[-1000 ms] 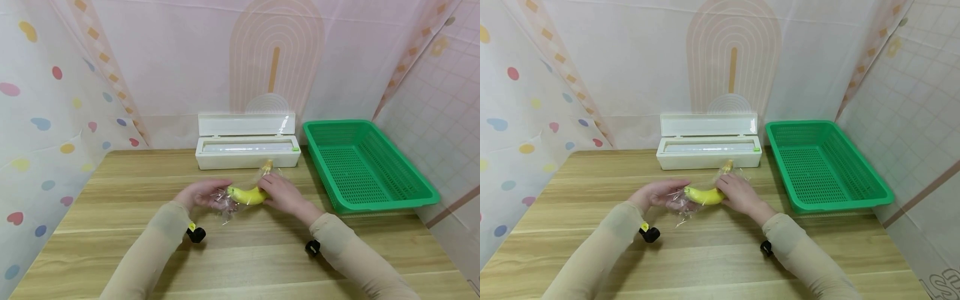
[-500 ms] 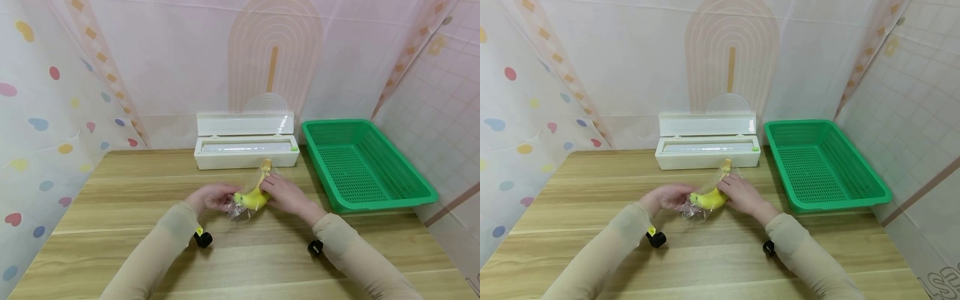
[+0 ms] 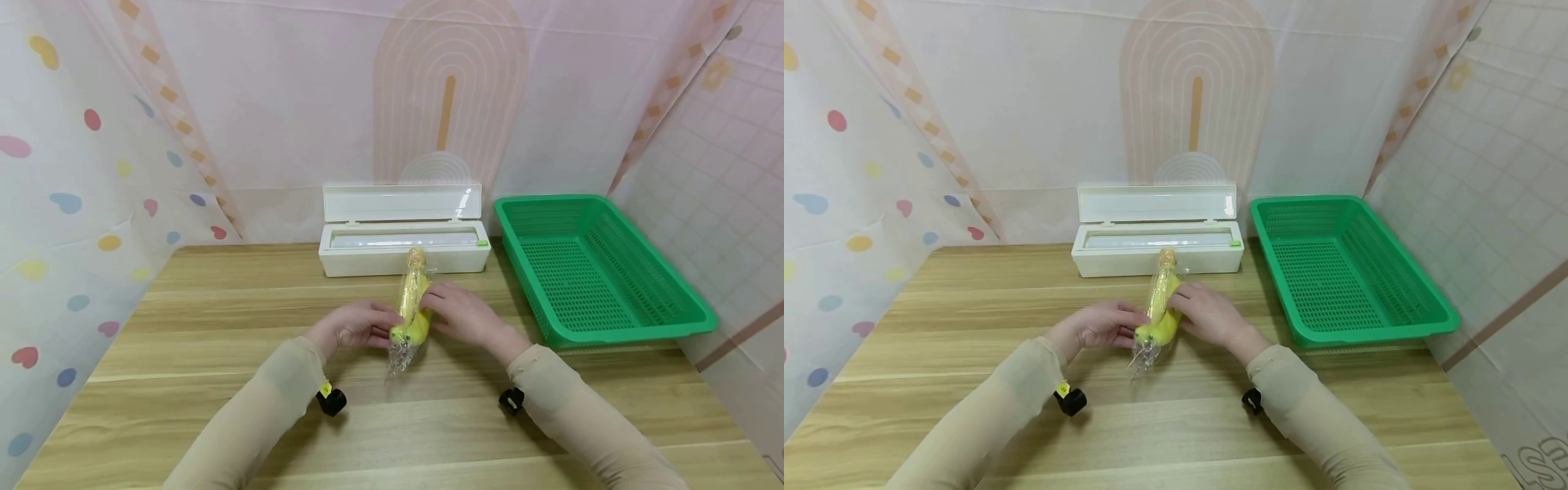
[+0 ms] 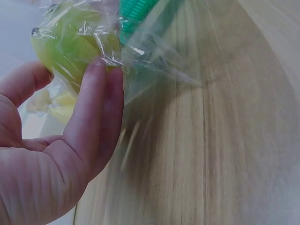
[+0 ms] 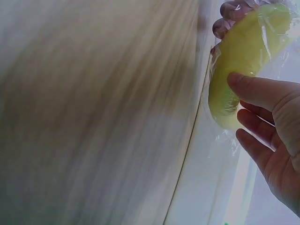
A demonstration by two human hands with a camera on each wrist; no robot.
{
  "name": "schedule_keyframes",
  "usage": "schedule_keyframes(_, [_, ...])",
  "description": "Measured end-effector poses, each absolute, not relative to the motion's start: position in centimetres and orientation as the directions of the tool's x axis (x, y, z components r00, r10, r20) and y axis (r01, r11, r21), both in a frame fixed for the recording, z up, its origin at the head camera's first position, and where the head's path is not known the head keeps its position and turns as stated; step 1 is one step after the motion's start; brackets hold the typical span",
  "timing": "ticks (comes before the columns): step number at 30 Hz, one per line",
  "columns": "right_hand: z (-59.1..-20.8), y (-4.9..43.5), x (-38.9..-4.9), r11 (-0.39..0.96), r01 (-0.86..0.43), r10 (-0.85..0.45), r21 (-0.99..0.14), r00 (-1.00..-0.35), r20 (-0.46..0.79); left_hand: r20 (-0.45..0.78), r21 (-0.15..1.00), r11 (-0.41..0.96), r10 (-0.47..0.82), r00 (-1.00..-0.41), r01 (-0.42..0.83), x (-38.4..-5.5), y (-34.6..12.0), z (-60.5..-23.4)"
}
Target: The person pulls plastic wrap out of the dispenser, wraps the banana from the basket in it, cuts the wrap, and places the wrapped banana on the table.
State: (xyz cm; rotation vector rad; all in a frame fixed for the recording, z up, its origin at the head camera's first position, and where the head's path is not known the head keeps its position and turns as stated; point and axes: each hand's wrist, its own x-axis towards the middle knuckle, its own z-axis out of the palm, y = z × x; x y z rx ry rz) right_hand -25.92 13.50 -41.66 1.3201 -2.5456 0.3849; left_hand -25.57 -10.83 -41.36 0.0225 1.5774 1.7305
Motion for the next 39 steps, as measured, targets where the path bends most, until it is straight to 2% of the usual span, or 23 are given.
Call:
schedule_keyframes(5, [-41.8, 13.2, -26.0, 0.542, -0.831, -0.762, -0.125, -0.549, 0.344, -0.444, 0.874, 0.076, 0.529, -0.723, -0.481, -25.1, -11.0, -41.4])
schedule_keyframes(12, [-41.8, 12.8, -26.2, 0.51, -0.855, -0.756, -0.099, -0.5, 0.423, -0.393, 0.908, 0.079, 0.498, -0.773, -0.411, -24.5, -11.2, -41.2])
schedule_keyframes(15, [-41.7, 12.6, -26.2, 0.512, -0.852, -0.739, -0.113, -0.503, 0.448, -0.373, 0.921, 0.087, 0.477, -0.796, -0.379, -24.3, -11.2, -41.0])
schedule_keyframes(18, [-41.5, 12.5, -26.2, 0.535, -0.827, -0.704, -0.172, -0.549, 0.45, -0.369, 0.925, 0.09, 0.438, -0.82, -0.368, -24.3, -11.1, -41.0])
schedule_keyframes(21, [-41.3, 12.3, -26.1, 0.565, -0.781, -0.646, -0.268, -0.62, 0.445, -0.365, 0.929, 0.089, 0.389, -0.846, -0.36, -24.2, -10.9, -41.1])
schedule_keyframes(26, [-41.3, 12.2, -26.3, 0.586, -0.664, -0.49, -0.465, -0.747, 0.448, -0.332, 0.943, 0.116, 0.323, -0.886, -0.311, -24.2, -10.7, -41.7])
schedule_keyframes(30, [-41.3, 12.1, -26.6, 0.567, -0.58, -0.392, -0.585, -0.815, 0.427, -0.292, 0.954, 0.155, 0.281, -0.914, -0.257, -24.2, -10.6, -42.2])
schedule_keyframes(36, [-40.6, 11.2, -26.9, 0.519, -0.398, -0.322, -0.756, -0.911, 0.258, -0.237, 0.955, 0.231, 0.22, -0.946, -0.186, -24.2, -10.3, -42.7])
schedule_keyframes(39, [-40.6, 10.7, -27.1, 0.504, -0.307, -0.317, -0.807, -0.935, 0.158, -0.213, 0.948, 0.279, 0.194, -0.958, -0.154, -24.1, -10.1, -42.9])
